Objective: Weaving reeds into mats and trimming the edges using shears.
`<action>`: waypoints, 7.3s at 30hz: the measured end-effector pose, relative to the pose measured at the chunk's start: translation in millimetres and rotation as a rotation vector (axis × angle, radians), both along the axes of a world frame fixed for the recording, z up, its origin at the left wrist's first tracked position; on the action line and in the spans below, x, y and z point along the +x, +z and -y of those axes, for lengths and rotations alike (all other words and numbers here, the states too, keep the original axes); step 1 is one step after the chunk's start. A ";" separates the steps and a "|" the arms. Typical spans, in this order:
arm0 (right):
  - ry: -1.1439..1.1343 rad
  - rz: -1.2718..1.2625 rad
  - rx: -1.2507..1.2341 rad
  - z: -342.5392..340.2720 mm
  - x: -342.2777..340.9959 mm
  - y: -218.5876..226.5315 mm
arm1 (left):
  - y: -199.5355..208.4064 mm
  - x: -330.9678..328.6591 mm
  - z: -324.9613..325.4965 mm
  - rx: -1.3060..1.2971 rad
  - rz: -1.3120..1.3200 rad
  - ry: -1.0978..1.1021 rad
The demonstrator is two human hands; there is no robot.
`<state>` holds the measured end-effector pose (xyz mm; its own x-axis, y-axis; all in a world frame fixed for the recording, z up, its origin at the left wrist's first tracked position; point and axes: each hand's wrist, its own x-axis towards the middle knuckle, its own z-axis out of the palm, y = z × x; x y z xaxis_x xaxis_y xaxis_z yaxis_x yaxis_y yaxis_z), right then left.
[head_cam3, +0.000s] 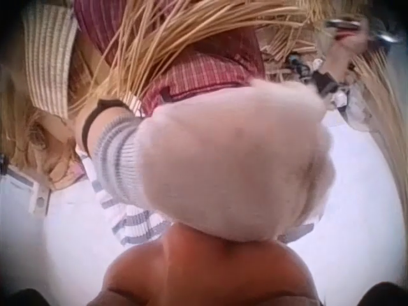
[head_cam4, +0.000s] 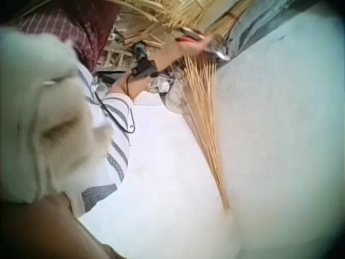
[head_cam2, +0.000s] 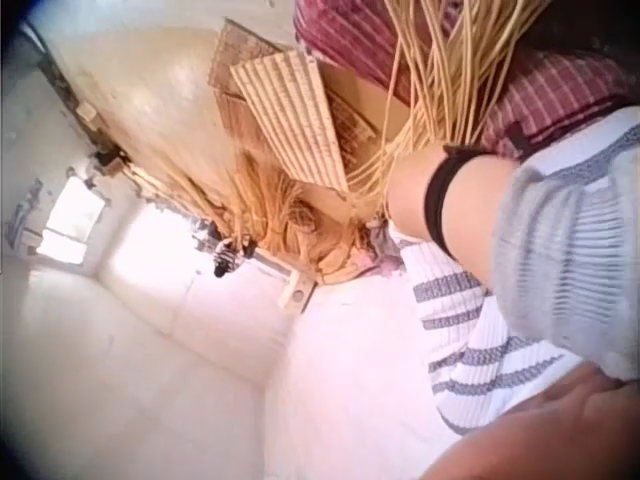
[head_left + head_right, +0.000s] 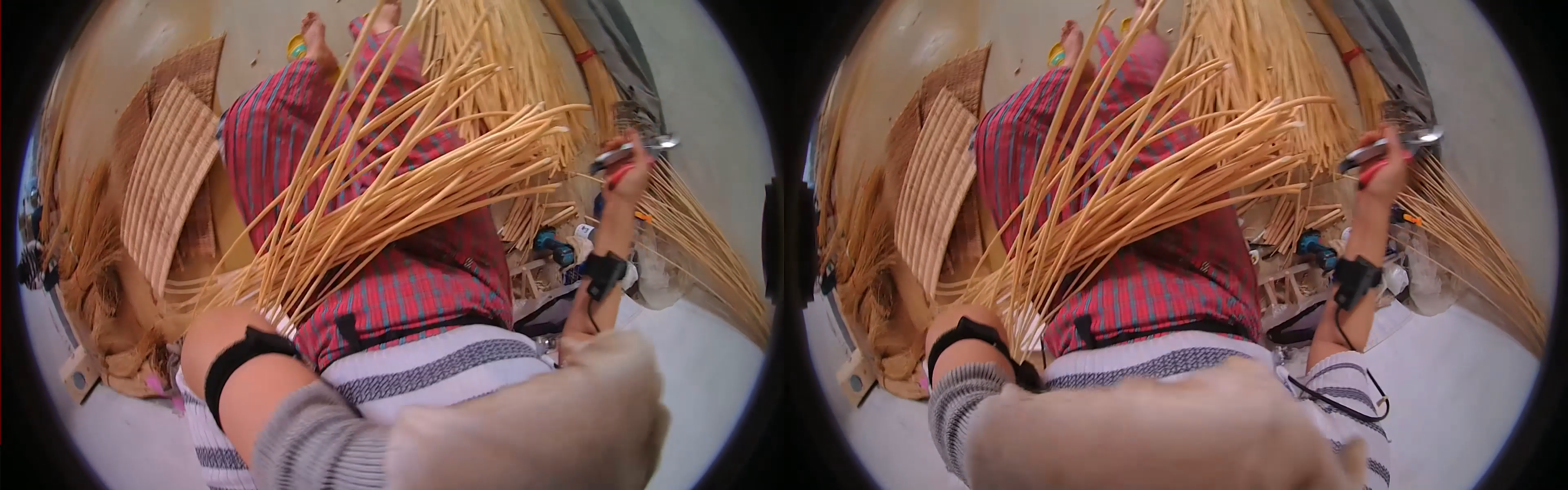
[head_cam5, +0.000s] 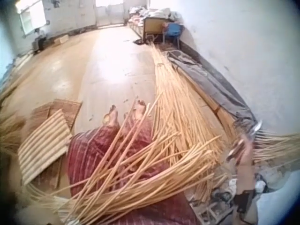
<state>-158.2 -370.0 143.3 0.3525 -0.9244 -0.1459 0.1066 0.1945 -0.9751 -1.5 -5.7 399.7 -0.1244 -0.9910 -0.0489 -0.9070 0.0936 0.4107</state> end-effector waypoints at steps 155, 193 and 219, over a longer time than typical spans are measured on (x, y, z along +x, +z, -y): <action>1.046 -0.628 -1.627 -225.8 42.5 60.9 | -230.3 4.6 -140.1 -0.145 0.049 0.573; 0.932 -0.370 -1.716 -172.4 97.0 52.6 | -163.8 41.2 -103.7 -0.022 0.192 0.641; 0.742 -0.288 -1.442 -150.7 80.1 -24.3 | -165.1 32.5 -80.3 -0.120 0.662 0.651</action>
<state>-78.1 -219.2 119.0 0.8679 0.0004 0.4967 0.2039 -0.9121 -0.3555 31.0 74.6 234.6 0.4732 -0.8589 0.1959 -0.8415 -0.5065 -0.1881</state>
